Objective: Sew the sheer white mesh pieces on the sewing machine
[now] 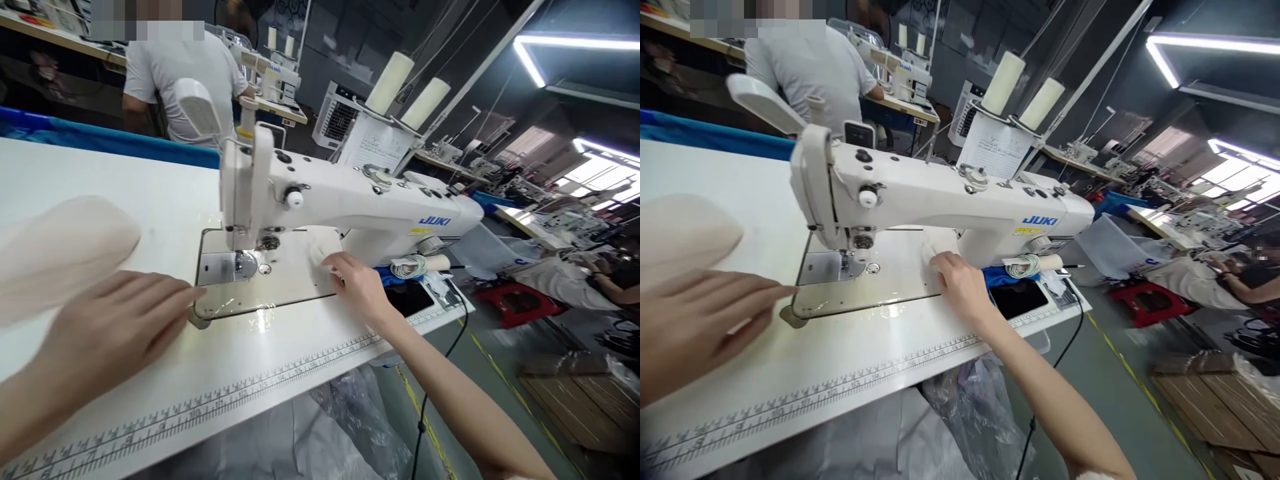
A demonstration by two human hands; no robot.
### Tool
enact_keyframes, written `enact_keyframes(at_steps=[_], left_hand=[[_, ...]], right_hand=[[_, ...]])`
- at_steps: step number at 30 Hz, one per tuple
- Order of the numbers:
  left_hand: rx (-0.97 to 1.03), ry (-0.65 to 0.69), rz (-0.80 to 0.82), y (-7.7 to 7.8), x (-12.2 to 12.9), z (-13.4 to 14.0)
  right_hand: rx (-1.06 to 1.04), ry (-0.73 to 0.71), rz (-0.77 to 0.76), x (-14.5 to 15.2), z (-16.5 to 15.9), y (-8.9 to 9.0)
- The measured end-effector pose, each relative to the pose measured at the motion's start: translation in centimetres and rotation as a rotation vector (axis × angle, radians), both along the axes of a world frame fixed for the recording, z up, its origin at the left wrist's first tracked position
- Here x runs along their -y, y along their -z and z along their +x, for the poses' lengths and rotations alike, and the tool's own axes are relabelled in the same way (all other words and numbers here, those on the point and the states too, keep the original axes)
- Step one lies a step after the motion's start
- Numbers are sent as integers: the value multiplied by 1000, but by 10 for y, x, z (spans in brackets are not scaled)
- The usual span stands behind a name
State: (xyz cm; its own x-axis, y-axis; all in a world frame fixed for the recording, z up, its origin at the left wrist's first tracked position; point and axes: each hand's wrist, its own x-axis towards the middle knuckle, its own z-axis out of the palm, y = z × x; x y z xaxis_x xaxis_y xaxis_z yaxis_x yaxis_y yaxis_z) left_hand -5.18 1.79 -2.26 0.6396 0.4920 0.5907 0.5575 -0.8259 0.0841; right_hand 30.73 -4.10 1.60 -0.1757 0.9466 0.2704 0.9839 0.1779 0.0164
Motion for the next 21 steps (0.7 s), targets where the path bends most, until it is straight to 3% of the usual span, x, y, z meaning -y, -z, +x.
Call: enact_keyframes(at_steps=[2,4,8,12,15,19,21], left_hand=[[-107,115,145,-10,17,44],[-127,156,177,-16,25,81],[-186,230,93,-14,18,143],[-204,179,-70,-6,-4,198],[-228,133,-130,2,-16,219],[-265,129,-165,10,-18,217],[-273,129,-180,11,-15,214]], right_hand=[[48,123,-37,-12,14,-4],[59,204,-77,-21,18,-6],[20,242,-112,-27,18,-3],[0,236,-99,-24,23,0],[-35,267,-43,-22,31,-1],[-120,340,61,-16,42,-2],[-246,307,162,-11,45,-3]])
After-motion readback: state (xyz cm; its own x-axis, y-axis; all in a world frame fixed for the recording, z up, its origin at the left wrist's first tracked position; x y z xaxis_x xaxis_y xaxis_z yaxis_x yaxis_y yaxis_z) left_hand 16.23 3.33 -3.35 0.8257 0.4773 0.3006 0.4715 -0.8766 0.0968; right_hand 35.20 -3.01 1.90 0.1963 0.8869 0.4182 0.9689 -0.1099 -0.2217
